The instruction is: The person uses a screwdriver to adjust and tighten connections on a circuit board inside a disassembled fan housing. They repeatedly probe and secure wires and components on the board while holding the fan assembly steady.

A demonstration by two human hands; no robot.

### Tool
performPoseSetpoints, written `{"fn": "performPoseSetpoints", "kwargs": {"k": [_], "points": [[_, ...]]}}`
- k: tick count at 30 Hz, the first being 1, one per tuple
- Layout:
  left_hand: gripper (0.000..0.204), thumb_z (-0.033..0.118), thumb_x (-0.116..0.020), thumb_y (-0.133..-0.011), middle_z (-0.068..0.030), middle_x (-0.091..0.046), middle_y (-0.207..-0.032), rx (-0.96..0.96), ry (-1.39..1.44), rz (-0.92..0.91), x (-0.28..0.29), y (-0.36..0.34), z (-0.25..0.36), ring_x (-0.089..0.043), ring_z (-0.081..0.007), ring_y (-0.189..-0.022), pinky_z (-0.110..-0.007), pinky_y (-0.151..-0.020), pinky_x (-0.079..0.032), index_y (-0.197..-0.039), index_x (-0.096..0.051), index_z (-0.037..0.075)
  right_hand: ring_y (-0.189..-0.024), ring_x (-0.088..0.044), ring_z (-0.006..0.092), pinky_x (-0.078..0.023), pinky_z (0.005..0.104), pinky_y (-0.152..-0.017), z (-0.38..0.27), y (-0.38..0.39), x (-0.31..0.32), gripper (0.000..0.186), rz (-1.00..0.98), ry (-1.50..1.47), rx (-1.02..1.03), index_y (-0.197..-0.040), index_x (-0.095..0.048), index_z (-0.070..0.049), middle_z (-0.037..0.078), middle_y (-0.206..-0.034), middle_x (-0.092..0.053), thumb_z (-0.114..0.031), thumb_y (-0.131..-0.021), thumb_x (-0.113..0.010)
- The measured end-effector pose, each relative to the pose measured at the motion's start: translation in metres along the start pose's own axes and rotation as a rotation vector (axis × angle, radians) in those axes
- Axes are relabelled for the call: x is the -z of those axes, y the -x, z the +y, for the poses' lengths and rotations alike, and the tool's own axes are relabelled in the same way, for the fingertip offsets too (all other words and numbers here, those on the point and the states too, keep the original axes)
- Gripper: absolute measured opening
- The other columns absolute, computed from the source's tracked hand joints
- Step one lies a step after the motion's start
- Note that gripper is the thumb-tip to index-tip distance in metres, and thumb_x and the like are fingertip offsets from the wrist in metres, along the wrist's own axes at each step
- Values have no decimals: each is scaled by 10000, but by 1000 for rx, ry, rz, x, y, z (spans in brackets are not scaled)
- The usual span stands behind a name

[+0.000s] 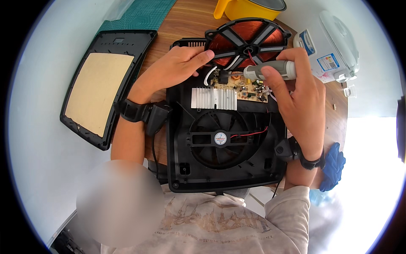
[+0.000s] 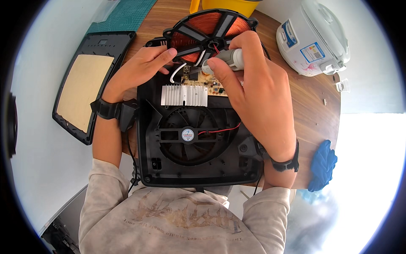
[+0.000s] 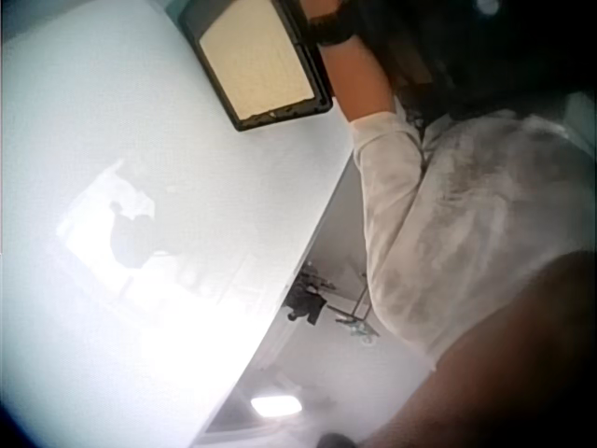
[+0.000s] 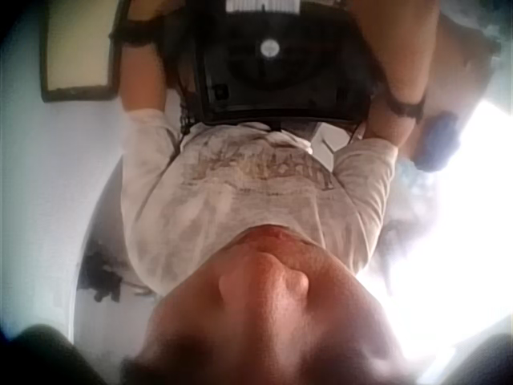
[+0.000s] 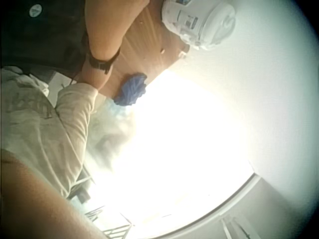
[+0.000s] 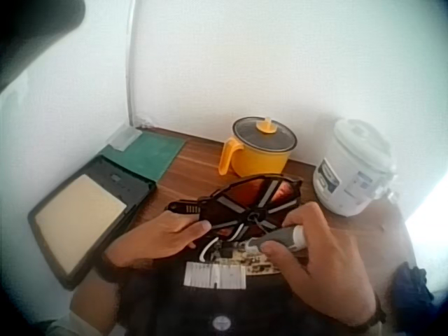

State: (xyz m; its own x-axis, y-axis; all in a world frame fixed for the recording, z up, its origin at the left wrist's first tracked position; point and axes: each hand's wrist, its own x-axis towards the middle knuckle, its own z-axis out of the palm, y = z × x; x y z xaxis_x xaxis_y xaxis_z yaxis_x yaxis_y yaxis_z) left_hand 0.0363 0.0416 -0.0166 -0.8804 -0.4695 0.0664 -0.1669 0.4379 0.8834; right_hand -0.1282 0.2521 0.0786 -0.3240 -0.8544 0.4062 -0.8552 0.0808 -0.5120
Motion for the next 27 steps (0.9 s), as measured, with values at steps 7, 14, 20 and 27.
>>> {"fn": "performPoseSetpoints", "kwargs": {"k": [7,14,20,27], "points": [[512,451,-493,-1085,-58,-579,-746,1,-4,4,0,0,1,-650,-173,-711,-314,-698,-571,-1007,-634,-35,-740,-748,190,-532,273,-647,-2,0,-1,270,14,-29,7,-1126,-581,-74,102,-802,-750,-263,-986,-712],[505,444,-496,-1086,-50,-566,-731,-22,10,6,0,0,2,-627,-158,-696,-307,-691,-570,-996,-631,-34,-751,-745,182,-535,269,-651,2,-2,-7,287,59,-51,48,-1121,-584,-67,95,-818,-749,-271,-979,-727],[505,444,-491,-1088,-46,-564,-729,-27,5,4,0,0,1,-621,-152,-693,-304,-691,-570,-993,-628,-33,-715,-721,203,-528,292,-620,2,-2,-9,328,63,-39,65,-1098,-563,-61,100,-801,-718,-287,-955,-752],[545,476,-495,-1080,-91,-696,-1038,68,-27,-76,6,0,5,-686,-181,-958,-306,-789,-579,-1179,-668,-32,-626,-683,269,-500,345,-547,6,-4,-13,377,88,-10,136,-1054,-517,-60,113,-710,-642,-301,-925,-776]]}}
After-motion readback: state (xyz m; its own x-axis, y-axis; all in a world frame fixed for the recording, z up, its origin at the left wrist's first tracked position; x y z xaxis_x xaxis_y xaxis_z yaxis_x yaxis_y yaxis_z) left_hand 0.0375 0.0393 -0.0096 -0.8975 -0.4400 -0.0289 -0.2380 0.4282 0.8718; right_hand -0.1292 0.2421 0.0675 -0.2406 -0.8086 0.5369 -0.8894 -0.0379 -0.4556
